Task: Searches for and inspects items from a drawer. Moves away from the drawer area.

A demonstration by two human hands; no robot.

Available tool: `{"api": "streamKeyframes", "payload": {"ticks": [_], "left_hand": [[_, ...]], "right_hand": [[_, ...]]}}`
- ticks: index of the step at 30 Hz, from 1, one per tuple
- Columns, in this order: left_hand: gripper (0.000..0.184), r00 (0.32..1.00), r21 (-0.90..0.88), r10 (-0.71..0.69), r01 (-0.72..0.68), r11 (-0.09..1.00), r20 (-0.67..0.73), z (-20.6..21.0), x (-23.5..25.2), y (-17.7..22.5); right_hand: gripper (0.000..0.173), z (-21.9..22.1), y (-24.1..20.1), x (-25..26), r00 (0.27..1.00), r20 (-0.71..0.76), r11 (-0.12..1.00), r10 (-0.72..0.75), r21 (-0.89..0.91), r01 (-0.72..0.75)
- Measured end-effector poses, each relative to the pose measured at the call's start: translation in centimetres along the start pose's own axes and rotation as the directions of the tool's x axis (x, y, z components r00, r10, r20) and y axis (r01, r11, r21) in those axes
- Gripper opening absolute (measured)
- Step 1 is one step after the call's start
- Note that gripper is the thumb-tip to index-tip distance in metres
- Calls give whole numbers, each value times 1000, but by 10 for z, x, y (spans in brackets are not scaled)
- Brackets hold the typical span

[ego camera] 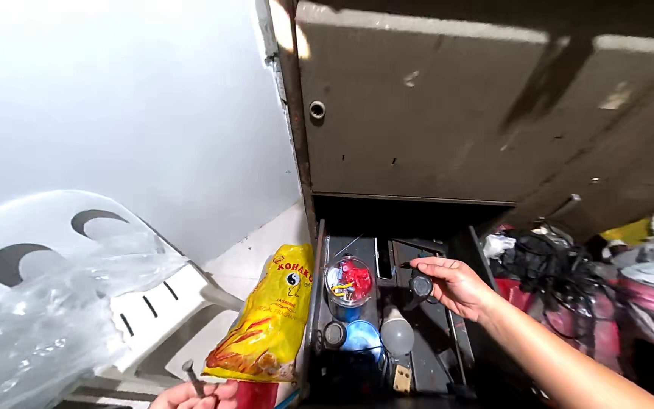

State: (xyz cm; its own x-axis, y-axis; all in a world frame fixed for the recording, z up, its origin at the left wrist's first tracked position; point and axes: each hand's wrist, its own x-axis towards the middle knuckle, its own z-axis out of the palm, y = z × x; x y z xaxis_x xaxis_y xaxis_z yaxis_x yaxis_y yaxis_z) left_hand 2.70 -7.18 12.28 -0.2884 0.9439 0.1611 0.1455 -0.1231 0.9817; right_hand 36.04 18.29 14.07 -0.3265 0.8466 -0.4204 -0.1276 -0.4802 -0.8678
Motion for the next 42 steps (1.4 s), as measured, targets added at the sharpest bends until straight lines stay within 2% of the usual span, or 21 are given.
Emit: {"api": "streamKeyframes", "payload": {"ticks": [3, 5, 8, 10, 12, 15, 17, 18, 19, 21, 22, 24, 25, 26, 28, 30, 33, 36, 40, 42], "left_hand": [[26, 999, -83, 38, -35, 996, 31, 23, 8, 29], [27, 998, -110, 31, -25, 994, 54, 41, 11, 43], [22, 984, -279, -54, 100, 955, 169, 74, 12, 57], [13, 932, -447, -113, 269, 853, 345, 102, 9, 61], [10, 859, -517, -144, 421, 745, 491, 133, 11, 59], [16, 824, -627, -232, 549, 553, 517, 168, 21, 59], [18, 836, -703, -298, 549, 452, 461, 177, 32, 60], [19, 848, -726, -321, 528, 441, 422, 177, 37, 60], [20, 862, -735, -334, 501, 457, 380, 176, 42, 60], [21, 889, -709, -329, 454, 540, 318, 174, 48, 60], [22, 901, -682, -317, 432, 590, 296, 173, 50, 60], [23, 911, -638, -307, 413, 650, 277, 174, 51, 60], [23, 908, -623, -314, 418, 661, 277, 176, 52, 60], [23, 905, -615, -323, 426, 664, 279, 177, 53, 60], [24, 891, -620, -345, 454, 640, 295, 178, 54, 58], [26, 876, -636, -378, 478, 606, 299, 179, 57, 59], [24, 857, -652, -431, 502, 568, 284, 180, 66, 61], [24, 842, -633, -466, 520, 573, 270, 180, 78, 58], [20, 804, -563, -518, 582, 586, 292, 183, 99, 52], [20, 797, -539, -520, 596, 595, 307, 184, 109, 49]], "right_hand": [[26, 8, -5, -35, 999, -29, 999, -37, 31, 38], [25, 14, -5, -54, 995, -76, 994, -67, 81, 73], [20, 32, 1, -75, 961, -255, 942, -110, 280, 182], [22, 50, 6, -88, 926, -361, 867, -108, 422, 265], [27, 68, 15, -99, 905, -411, 772, -111, 538, 339], [28, 86, 32, -107, 888, -439, 672, -141, 616, 411], [30, 91, 45, -109, 871, -437, 668, -225, 581, 464], [36, 91, 49, -110, 850, -440, 679, -291, 530, 507], [50, 90, 53, -111, 821, -429, 693, -377, 458, 557], [84, 82, 58, -112, 774, -383, 685, -505, 368, 629], [95, 76, 60, -112, 766, -350, 676, -539, 363, 642], [100, 66, 63, -113, 768, -293, 666, -569, 383, 640], [95, 61, 64, -114, 769, -284, 660, -573, 397, 638], [83, 58, 65, -115, 770, -282, 651, -572, 415, 636], [52, 53, 65, -120, 776, -327, 630, -540, 454, 630], [26, 50, 64, -126, 794, -416, 649, -445, 461, 605], [25, 45, 65, -131, 821, -471, 727, -323, 431, 534], [29, 37, 73, -128, 862, -458, 830, -220, 377, 412], [21, 32, 71, -125, 913, -388, 924, -126, 289, 251], [15, 30, 68, -123, 952, -291, 968, -97, 195, 158]]}}
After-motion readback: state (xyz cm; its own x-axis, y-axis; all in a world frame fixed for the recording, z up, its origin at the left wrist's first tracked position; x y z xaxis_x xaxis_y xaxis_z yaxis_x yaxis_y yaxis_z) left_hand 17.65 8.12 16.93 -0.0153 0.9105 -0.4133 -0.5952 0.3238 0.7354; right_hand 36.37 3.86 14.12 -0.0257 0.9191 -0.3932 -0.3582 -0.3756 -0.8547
